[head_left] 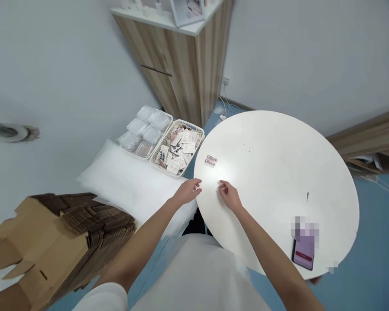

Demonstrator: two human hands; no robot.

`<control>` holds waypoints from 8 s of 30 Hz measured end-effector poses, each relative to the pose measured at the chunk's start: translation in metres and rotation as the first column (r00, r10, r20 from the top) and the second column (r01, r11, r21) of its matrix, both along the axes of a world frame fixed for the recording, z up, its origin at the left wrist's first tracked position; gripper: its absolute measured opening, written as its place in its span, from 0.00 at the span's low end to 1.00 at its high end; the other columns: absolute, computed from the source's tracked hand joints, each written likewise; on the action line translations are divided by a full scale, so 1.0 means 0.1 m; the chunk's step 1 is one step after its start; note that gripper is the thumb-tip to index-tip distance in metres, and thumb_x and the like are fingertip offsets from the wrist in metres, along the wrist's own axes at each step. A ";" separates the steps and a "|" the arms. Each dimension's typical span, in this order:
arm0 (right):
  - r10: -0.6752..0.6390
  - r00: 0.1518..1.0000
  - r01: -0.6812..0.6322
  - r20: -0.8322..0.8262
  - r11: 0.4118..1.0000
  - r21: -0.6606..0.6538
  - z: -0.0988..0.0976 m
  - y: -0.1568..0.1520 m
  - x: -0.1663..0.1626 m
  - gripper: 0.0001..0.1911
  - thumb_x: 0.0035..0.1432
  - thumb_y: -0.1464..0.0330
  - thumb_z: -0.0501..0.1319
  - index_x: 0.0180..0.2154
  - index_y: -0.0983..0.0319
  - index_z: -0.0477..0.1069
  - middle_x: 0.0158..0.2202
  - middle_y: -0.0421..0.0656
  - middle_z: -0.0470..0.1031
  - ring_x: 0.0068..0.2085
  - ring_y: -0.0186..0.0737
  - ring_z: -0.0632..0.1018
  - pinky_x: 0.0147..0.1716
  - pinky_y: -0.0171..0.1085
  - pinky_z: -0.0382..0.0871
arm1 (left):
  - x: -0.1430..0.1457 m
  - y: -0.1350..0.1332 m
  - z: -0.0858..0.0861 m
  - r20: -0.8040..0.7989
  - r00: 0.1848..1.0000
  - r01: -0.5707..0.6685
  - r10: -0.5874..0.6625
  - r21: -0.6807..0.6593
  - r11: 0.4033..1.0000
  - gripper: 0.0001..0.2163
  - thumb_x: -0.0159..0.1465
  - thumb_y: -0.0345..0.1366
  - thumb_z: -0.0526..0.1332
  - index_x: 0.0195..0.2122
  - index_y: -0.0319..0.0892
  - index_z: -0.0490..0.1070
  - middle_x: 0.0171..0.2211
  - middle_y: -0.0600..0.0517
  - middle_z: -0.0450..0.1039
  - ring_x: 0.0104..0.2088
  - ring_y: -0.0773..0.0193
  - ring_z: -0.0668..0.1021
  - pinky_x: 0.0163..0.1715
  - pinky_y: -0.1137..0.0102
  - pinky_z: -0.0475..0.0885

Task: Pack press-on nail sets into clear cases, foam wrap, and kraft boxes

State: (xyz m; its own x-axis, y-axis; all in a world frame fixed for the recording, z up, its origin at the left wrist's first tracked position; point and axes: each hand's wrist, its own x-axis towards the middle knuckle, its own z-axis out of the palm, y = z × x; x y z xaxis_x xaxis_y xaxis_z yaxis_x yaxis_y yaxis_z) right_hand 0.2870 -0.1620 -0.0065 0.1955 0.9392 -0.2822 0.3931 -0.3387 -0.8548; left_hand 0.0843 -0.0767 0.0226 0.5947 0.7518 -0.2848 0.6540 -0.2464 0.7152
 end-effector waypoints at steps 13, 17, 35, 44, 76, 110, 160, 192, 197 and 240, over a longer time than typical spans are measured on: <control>0.428 0.903 -0.425 -0.030 0.902 0.073 0.39 0.58 -0.67 0.13 0.50 0.65 0.53 0.39 0.59 0.69 0.33 0.40 0.74 0.29 0.35 0.72 0.32 0.37 0.68 | -0.99 -0.07 0.46 -0.038 0.922 -0.379 0.385 0.115 0.918 0.19 0.53 0.43 0.58 0.44 0.41 0.68 0.40 0.46 0.71 0.37 0.57 0.74 0.36 0.63 0.68; 0.473 0.881 -0.474 0.034 0.877 0.085 0.43 0.95 -1.02 0.13 0.49 0.67 0.55 0.39 0.59 0.69 0.36 0.42 0.74 0.34 0.37 0.73 0.37 0.38 0.68 | -1.35 0.24 0.38 0.027 0.820 -0.572 0.571 0.054 0.819 0.18 0.51 0.41 0.60 0.43 0.42 0.67 0.44 0.45 0.69 0.42 0.55 0.73 0.41 0.62 0.67; 0.323 0.945 -0.326 0.048 0.927 0.186 0.32 2.88 -1.89 0.31 0.44 0.72 0.55 0.53 0.58 0.56 0.55 0.45 0.58 0.56 0.45 0.60 0.52 0.46 0.56 | -1.32 1.88 -0.05 0.442 0.362 -0.655 0.820 -0.505 0.562 0.36 0.47 0.22 0.54 0.58 0.43 0.46 0.61 0.45 0.47 0.59 0.56 0.54 0.55 0.60 0.55; 0.287 0.957 -0.281 -0.039 0.952 0.122 0.24 2.89 -1.92 0.29 0.46 0.71 0.53 0.53 0.59 0.56 0.55 0.46 0.59 0.55 0.45 0.61 0.51 0.45 0.59 | -1.35 1.92 -0.19 0.426 0.366 -0.639 0.827 -0.531 0.557 0.36 0.47 0.23 0.52 0.59 0.43 0.45 0.59 0.45 0.51 0.59 0.58 0.56 0.53 0.62 0.59; -0.392 0.790 0.471 -0.471 0.880 0.059 0.87 -0.76 -0.02 0.14 0.46 0.59 0.60 0.33 0.60 0.63 0.41 0.44 0.69 0.28 0.35 0.75 0.33 0.41 0.69 | 0.48 -0.68 0.56 0.492 0.692 -0.224 0.528 -0.549 0.806 0.23 0.50 0.40 0.64 0.44 0.42 0.57 0.46 0.43 0.67 0.36 0.62 0.77 0.36 0.63 0.72; -0.019 0.966 -0.040 0.258 0.974 0.221 1.66 -2.03 0.81 0.20 0.44 0.66 0.62 0.41 0.57 0.60 0.56 0.48 0.57 0.54 0.47 0.64 0.46 0.45 0.64 | 1.32 -1.45 1.04 0.523 0.806 0.450 -0.276 -0.240 0.860 0.36 0.44 0.34 0.68 0.54 0.48 0.53 0.39 0.50 0.65 0.34 0.66 0.69 0.37 0.67 0.66; -0.164 0.918 -0.094 0.360 0.795 0.600 1.17 -1.98 0.71 0.21 0.39 0.63 0.55 0.37 0.58 0.50 0.43 0.50 0.59 0.44 0.50 0.66 0.36 0.47 0.64 | 1.39 -1.67 1.04 0.721 0.693 0.573 0.003 -0.553 0.605 0.34 0.45 0.31 0.68 0.52 0.48 0.54 0.39 0.49 0.65 0.34 0.65 0.74 0.32 0.69 0.69; -0.177 0.948 0.059 0.263 0.913 0.403 1.38 -1.84 0.74 0.13 0.57 0.58 0.47 0.40 0.59 0.59 0.44 0.48 0.67 0.39 0.41 0.72 0.32 0.40 0.69 | 1.20 -1.42 0.96 0.427 0.897 0.192 0.118 -0.615 0.765 0.18 0.52 0.42 0.63 0.41 0.38 0.70 0.30 0.49 0.71 0.27 0.67 0.74 0.33 0.67 0.71; -0.240 0.971 0.230 0.018 0.946 0.229 1.44 -1.76 0.80 0.18 0.60 0.57 0.42 0.36 0.60 0.63 0.30 0.40 0.69 0.25 0.34 0.74 0.24 0.34 0.66 | 1.19 -1.45 0.94 0.415 0.904 0.195 0.105 -0.617 0.763 0.18 0.51 0.43 0.63 0.41 0.38 0.70 0.30 0.49 0.70 0.29 0.66 0.75 0.33 0.66 0.71; -0.456 0.885 0.451 -0.094 0.890 -0.070 0.55 -2.26 0.44 0.26 0.49 0.71 0.51 0.52 0.57 0.57 0.43 0.43 0.65 0.39 0.35 0.69 0.33 0.36 0.69 | 1.25 -1.69 0.12 0.250 0.955 -0.021 0.160 -0.478 0.878 0.18 0.53 0.40 0.61 0.43 0.38 0.69 0.30 0.49 0.73 0.28 0.66 0.75 0.33 0.67 0.71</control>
